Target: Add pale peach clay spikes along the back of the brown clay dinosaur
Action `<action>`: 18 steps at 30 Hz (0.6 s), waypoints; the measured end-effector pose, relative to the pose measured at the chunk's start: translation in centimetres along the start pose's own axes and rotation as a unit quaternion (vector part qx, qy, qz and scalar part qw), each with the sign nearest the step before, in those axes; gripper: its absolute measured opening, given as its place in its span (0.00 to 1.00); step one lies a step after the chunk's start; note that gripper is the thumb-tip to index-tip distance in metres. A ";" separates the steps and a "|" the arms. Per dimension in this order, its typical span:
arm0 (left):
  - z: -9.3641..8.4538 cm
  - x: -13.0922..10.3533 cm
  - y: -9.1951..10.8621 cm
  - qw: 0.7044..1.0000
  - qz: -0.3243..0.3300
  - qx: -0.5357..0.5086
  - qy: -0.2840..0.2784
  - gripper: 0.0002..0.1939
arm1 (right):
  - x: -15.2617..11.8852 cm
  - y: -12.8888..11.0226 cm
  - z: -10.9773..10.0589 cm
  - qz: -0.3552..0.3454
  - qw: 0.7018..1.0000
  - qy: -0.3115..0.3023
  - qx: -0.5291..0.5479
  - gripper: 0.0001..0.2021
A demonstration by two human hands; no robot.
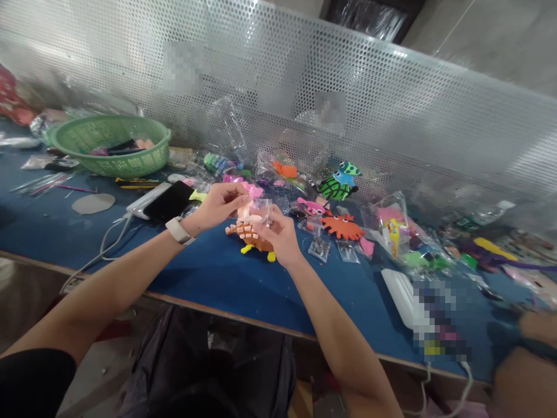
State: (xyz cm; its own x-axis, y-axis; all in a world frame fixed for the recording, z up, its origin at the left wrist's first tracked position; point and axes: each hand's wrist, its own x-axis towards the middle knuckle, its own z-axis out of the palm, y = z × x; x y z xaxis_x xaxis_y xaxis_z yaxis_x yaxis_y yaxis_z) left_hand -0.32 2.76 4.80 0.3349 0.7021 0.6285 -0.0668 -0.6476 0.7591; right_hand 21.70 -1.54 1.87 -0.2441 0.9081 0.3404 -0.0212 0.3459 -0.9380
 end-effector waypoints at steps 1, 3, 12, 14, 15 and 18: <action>0.0 0.0 0.0 1.000 -0.001 0.001 0.001 0.15 | -0.1 -0.1 0.2 0.005 1.000 0.003 0.020 0.26; -0.1 0.1 -0.1 1.000 -0.002 0.005 0.003 0.14 | -0.2 -0.4 0.5 0.014 0.998 0.004 0.056 0.26; -0.1 0.1 0.0 1.000 0.003 0.014 -0.004 0.13 | -0.2 -0.5 1.1 0.001 0.998 -0.004 0.060 0.29; 0.0 0.0 0.0 1.000 0.006 0.017 -0.006 0.12 | 0.0 -0.7 1.0 -0.020 0.999 0.001 0.033 0.27; 0.0 0.0 0.0 1.000 0.008 0.019 -0.007 0.12 | 0.0 -0.9 0.9 -0.032 0.999 0.004 0.017 0.26; 0.1 0.0 -0.1 1.000 0.010 0.025 -0.005 0.12 | 0.0 -1.5 0.6 -0.067 0.997 0.015 -0.036 0.20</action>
State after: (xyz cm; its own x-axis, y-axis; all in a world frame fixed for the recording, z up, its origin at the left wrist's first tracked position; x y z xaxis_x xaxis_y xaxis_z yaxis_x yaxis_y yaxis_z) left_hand -0.23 2.80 4.69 0.3424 0.6863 0.6416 -0.0264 -0.6756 0.7368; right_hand 21.13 -2.20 3.24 -0.2144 0.8590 0.4649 0.0176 0.4793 -0.8775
